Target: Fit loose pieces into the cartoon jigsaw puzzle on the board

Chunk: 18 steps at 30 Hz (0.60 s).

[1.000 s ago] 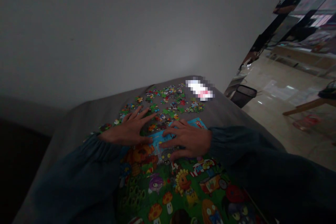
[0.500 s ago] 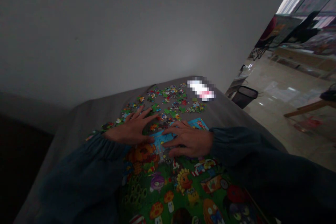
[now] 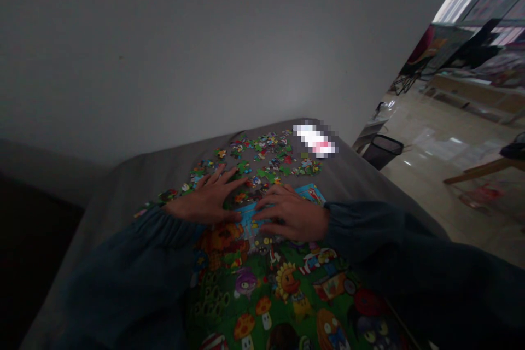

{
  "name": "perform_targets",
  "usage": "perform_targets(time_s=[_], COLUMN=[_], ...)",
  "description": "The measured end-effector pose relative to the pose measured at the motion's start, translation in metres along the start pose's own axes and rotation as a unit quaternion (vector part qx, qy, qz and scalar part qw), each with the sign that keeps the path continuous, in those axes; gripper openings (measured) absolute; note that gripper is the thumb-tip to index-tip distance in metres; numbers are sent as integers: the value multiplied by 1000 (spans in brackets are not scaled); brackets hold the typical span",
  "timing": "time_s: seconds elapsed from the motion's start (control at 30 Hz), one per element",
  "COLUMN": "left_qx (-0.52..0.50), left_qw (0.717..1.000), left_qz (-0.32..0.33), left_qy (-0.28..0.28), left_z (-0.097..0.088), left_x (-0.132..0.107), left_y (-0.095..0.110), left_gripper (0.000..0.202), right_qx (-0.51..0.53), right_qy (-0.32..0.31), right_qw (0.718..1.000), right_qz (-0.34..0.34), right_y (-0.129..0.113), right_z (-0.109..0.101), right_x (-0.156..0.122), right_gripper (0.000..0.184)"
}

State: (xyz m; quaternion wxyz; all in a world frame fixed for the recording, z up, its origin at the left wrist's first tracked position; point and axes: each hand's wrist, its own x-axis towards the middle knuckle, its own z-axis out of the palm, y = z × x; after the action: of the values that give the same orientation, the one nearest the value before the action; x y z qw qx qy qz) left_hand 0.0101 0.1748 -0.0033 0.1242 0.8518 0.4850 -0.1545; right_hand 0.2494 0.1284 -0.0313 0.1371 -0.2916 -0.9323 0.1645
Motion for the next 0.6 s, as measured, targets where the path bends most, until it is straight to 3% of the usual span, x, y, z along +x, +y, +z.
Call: perform_targets(time_s=[0.33, 0.6], left_qx=[-11, -13], left_qw=[1000, 1000], left_qz=[6, 19], left_qy=[-5, 10], left_z=[1, 7], left_x=[2, 6], left_y=[2, -3], left_gripper=[94, 94], right_qx=[49, 36], right_qy=[49, 46], right_qw=[997, 998], right_qz=[36, -4], right_y=[1, 3], right_z=[11, 14], right_x=[14, 17], right_gripper=[40, 22])
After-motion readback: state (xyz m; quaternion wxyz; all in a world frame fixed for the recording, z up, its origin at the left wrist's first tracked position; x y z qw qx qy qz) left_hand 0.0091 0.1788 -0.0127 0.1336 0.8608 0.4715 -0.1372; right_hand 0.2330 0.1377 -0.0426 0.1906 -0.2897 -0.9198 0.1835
